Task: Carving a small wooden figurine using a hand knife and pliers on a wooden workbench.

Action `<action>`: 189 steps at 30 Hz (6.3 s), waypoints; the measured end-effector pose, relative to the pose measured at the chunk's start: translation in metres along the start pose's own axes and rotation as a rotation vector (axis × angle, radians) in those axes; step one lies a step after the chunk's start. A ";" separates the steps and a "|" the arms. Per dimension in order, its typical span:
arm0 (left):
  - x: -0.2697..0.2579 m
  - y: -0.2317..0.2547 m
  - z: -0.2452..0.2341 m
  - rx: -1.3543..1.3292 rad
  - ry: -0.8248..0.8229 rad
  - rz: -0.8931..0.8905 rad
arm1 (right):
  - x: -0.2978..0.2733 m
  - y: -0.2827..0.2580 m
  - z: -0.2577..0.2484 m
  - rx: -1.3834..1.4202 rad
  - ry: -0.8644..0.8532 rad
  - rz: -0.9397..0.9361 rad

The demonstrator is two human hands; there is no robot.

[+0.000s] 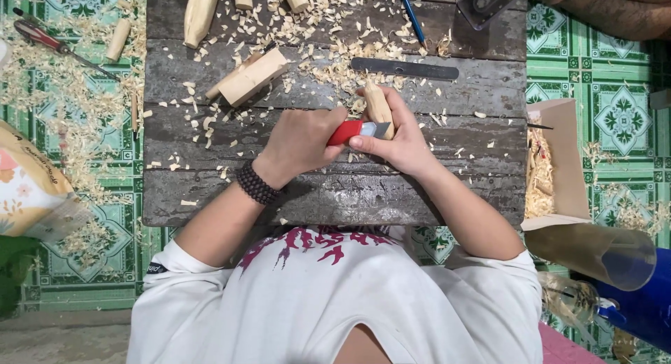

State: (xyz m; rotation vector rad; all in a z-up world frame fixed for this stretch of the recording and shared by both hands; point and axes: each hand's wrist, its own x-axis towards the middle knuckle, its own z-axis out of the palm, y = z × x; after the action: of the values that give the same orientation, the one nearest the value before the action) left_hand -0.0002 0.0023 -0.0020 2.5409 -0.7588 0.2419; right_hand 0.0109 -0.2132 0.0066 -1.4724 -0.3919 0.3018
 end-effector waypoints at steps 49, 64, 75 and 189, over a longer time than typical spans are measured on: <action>0.002 0.003 0.033 0.104 0.050 -0.161 | 0.002 0.009 0.005 -0.039 0.153 -0.033; 0.005 -0.008 0.017 -0.035 -0.036 -0.064 | 0.003 0.015 0.002 0.080 0.077 -0.031; 0.006 0.005 0.027 0.082 0.029 -0.162 | -0.006 0.012 0.012 -0.033 0.165 -0.030; 0.010 0.008 0.020 -0.048 -0.030 -0.263 | 0.002 0.002 0.020 0.279 0.191 0.062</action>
State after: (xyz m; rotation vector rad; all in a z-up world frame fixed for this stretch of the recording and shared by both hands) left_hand 0.0042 -0.0181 -0.0138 2.5682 -0.4287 0.0972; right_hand 0.0044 -0.1946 0.0060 -1.2277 -0.1430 0.2519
